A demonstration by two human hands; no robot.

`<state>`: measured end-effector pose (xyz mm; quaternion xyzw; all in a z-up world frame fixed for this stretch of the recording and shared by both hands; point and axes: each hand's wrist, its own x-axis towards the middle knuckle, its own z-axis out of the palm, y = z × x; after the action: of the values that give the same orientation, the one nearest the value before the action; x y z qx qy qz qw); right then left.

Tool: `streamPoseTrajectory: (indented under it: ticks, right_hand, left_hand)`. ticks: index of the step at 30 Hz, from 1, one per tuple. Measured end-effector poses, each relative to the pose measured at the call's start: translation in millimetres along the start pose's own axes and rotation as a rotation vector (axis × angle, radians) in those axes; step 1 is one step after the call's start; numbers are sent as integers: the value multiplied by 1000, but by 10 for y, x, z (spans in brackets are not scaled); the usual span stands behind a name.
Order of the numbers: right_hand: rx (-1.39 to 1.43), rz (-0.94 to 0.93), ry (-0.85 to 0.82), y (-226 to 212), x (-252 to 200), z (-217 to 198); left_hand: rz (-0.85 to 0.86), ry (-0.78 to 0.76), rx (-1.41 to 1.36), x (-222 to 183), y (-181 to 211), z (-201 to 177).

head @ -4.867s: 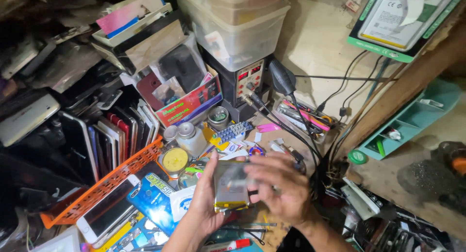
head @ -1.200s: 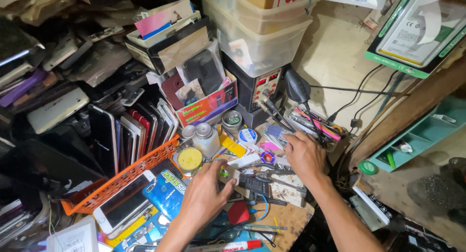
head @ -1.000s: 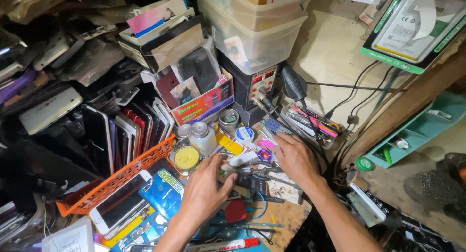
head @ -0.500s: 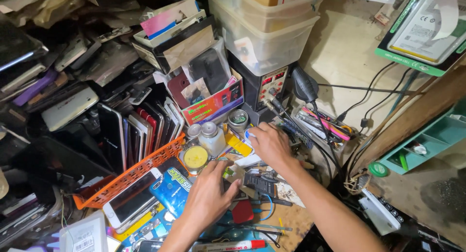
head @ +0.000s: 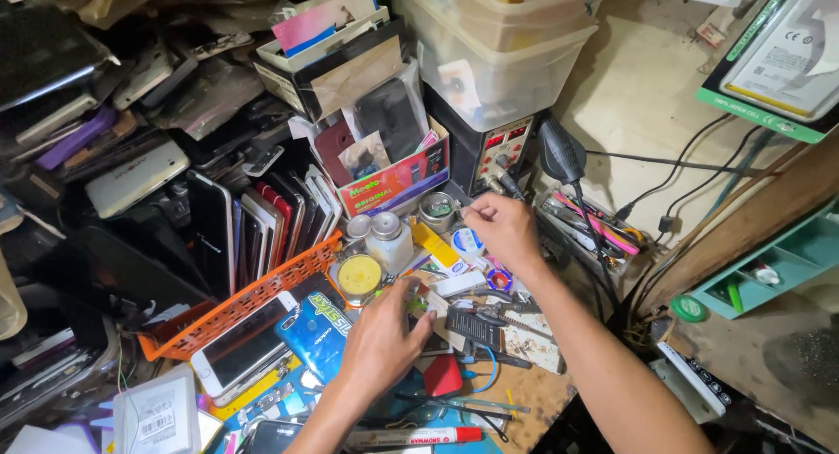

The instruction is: Cleaning and inspecting internal mobile phone components including the battery and frame on a repair bench.

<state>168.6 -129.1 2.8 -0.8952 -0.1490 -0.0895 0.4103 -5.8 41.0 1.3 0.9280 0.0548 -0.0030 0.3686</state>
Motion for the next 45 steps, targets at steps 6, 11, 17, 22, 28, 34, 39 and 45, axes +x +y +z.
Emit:
streamPoseTrajectory:
  ticks: [6,11,17,22,28,34,39,45]
  right_hand:
    - [-194,-71,-424,-25,-212,-203]
    - [-268,-339,-599,302,-343,-12]
    - [-182,-10,-202,55,-487,-546]
    - [-260,113,-12,365,-619,-899]
    - [300,42,608,864,-742,-1076]
    - [315,124,697,1053,-701,-1110]
    - [225,144,593,1154,-512,-1058]
    - [88,-93,708,959,-516,-1039]
  left_hand:
    - [51,32,-11,27,-99,54]
    - [5,-35,-93,-92,-49,-35]
    - [-80,-92,-10,-113,-46,-110]
    - [99,103,197,-44,-146,50]
    - [340,180,198,79,88,148]
    - [363,123,223,138,-21,247]
    - [336,106,236,98,-74,247]
    - [341,76,196,87,-78,184]
